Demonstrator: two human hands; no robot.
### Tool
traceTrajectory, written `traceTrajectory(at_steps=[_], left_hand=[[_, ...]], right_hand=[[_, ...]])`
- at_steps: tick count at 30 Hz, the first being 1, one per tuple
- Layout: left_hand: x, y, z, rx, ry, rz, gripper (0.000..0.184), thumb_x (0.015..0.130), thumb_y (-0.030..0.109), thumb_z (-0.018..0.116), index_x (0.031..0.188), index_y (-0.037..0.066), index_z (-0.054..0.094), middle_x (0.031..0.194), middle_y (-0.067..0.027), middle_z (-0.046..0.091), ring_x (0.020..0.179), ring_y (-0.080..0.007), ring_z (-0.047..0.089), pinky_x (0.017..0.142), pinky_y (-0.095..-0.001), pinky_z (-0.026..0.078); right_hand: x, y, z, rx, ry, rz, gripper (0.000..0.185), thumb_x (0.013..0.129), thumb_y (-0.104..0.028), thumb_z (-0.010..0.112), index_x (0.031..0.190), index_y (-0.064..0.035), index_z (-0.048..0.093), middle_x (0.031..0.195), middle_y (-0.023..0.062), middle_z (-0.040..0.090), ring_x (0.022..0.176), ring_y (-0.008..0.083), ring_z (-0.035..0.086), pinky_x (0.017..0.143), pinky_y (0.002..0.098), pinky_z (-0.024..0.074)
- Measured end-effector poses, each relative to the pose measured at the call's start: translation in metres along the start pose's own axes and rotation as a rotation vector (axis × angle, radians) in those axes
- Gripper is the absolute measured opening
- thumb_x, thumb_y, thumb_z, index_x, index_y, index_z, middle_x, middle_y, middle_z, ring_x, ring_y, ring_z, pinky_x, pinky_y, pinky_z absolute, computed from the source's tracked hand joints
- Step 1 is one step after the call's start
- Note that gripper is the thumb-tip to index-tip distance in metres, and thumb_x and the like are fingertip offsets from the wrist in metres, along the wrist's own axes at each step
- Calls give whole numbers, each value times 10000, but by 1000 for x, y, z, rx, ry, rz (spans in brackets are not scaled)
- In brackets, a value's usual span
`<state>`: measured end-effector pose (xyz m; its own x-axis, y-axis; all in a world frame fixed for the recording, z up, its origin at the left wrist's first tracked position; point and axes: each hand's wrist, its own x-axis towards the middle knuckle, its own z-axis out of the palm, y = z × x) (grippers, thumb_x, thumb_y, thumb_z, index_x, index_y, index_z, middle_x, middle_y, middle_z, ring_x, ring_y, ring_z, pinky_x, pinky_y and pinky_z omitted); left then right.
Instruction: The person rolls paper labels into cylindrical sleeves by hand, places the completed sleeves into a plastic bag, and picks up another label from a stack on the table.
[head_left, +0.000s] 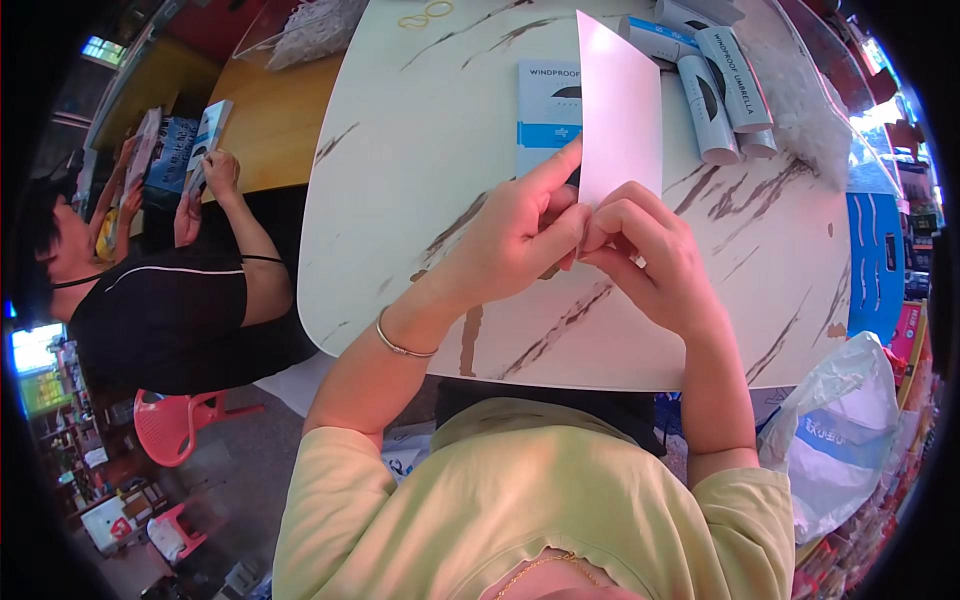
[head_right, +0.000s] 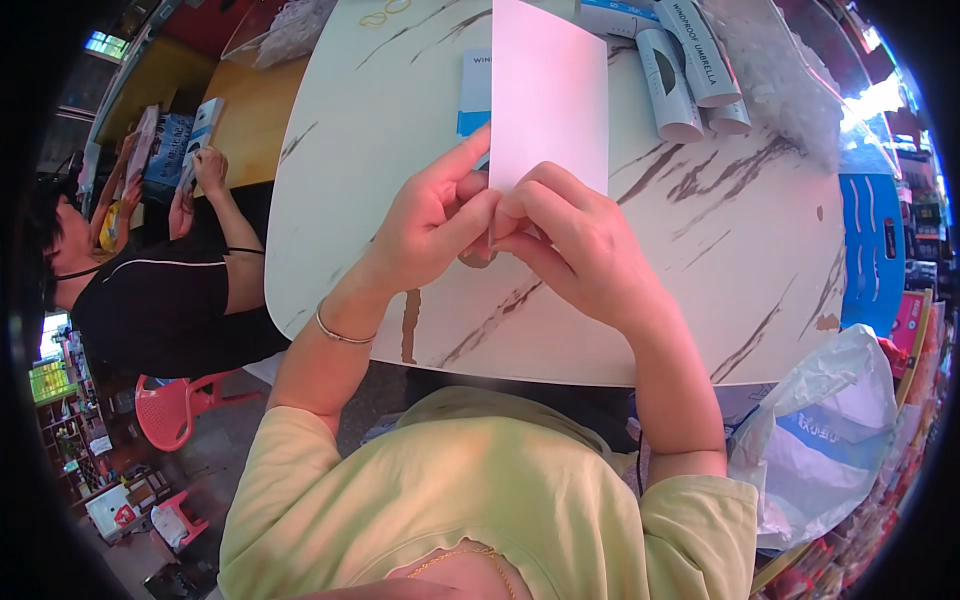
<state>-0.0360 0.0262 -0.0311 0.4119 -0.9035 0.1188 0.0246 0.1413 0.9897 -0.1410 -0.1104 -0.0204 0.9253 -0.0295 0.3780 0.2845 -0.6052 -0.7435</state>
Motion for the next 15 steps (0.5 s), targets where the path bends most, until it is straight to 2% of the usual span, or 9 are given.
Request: traceTrajectory(at_steps=[5, 8, 10, 11, 13, 14, 15], left_hand=[[2, 6, -2, -51, 64, -33, 500, 861, 78, 414, 1332, 17, 259, 640, 2, 530, 505, -49, 470, 470, -191, 393], [0, 10, -7, -156, 107, -62, 459, 862, 88, 435, 1293, -5, 307, 644, 1, 533, 496, -50, 470, 464, -185, 395], [2, 7, -10, -294, 207, -127, 424, 856, 85, 456, 1254, -11, 347, 662, 3, 533, 495, -49, 463, 458, -176, 396], [4, 4, -11, -299, 178, -108, 424, 856, 85, 456, 1254, -11, 347, 662, 3, 533, 495, -49, 463, 458, -176, 396], [4, 1, -14, -471, 311, -100, 393, 856, 94, 448, 1228, -15, 385, 675, -1, 532, 494, -36, 431, 434, -172, 356], [5, 5, -14, -526, 359, -102, 380, 851, 89, 450, 1213, -11, 393, 656, 2, 519, 480, -38, 415, 431, -175, 344], [6, 7, -15, -523, 341, -91, 380, 851, 89, 450, 1213, -11, 393, 656, 2, 519, 480, -38, 415, 431, -175, 344]], right_hand=[[4, -5, -7, -105, 5, -57, 157, 715, 25, 586, 808, -30, 472, 770, 68, 486, 615, 201, 507, 546, 292, 426], [5, -7, -14, 38, 93, -79, 100, 777, 31, 519, 812, -18, 440, 784, 69, 491, 579, 161, 478, 528, 259, 410], [3, -14, -27, 616, 148, 259, 58, 833, 27, 438, 808, -21, 418, 786, 61, 494, 567, 101, 440, 519, 213, 384], [8, -18, -34, 681, 210, 203, 70, 869, 0, 386, 810, -29, 408, 745, 43, 490, 574, 60, 417, 515, 178, 359], [20, -12, -59, 579, 355, 100, 87, 867, -1, 397, 786, -25, 420, 688, 32, 481, 568, 62, 423, 510, 173, 347], [28, -8, -79, 430, 449, 56, 110, 877, -31, 424, 770, -24, 447, 675, 27, 486, 571, 62, 430, 508, 168, 341], [33, -11, -96, 462, 661, 140, 106, 877, -58, 458, 780, -26, 486, 691, 25, 499, 586, 62, 442, 518, 175, 345]])
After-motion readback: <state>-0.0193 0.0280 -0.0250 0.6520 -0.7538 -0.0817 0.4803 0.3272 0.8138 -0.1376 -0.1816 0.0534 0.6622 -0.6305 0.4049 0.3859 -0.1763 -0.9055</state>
